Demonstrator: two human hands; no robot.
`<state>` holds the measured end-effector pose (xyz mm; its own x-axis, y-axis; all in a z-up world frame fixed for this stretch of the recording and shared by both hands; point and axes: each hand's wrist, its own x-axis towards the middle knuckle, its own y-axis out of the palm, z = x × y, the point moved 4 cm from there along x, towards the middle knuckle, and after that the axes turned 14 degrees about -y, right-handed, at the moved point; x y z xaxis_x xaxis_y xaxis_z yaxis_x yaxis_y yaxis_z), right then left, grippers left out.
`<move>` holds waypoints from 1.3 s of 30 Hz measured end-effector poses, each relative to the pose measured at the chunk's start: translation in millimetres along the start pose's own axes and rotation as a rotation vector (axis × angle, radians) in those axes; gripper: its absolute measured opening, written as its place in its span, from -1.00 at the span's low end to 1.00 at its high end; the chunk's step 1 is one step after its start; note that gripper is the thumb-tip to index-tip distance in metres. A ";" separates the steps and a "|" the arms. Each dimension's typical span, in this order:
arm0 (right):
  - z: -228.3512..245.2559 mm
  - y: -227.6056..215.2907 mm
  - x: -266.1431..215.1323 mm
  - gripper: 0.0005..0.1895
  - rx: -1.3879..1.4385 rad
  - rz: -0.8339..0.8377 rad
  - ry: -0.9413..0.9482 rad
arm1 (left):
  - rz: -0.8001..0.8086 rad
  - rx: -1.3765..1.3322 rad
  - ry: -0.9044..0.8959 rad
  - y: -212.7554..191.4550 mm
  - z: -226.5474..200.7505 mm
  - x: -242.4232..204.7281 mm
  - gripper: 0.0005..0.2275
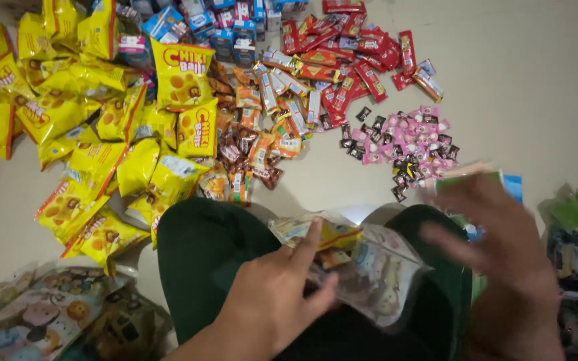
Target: Packing various snacks and candies into plastic bags to create gift packs while sitting on the floor.
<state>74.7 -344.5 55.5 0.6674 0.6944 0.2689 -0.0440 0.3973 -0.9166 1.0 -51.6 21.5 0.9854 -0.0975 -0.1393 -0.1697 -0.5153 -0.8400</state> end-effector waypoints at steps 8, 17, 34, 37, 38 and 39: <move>-181.3 240.8 86.8 -0.60 0.328 -0.054 0.402 | -0.195 -0.070 0.013 -8.0 20.0 42.0 -0.48; -237.0 383.3 172.9 -0.41 0.004 0.322 0.154 | 0.288 0.005 -0.160 159.6 148.2 96.7 -0.35; -160.3 147.6 54.5 -0.50 1.308 -0.942 0.185 | 0.287 0.062 -0.364 38.5 80.4 76.3 -0.29; -142.3 118.3 40.4 -0.65 1.220 -0.942 0.000 | 0.120 -0.083 -0.198 9.1 56.3 74.6 -0.33; -136.8 111.3 35.1 -0.64 1.195 -0.921 0.016 | 0.185 -0.027 -0.258 3.8 51.4 74.6 -0.30; -131.7 104.6 30.3 -0.60 1.170 -0.900 0.032 | 0.250 0.029 -0.319 -1.6 47.2 74.9 -0.26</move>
<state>188.2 -360.9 -71.2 0.8098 -0.0495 0.5846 -0.1667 0.9360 0.3101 75.6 -17.9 -12.3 0.8686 0.0545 -0.4925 -0.4081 -0.4849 -0.7735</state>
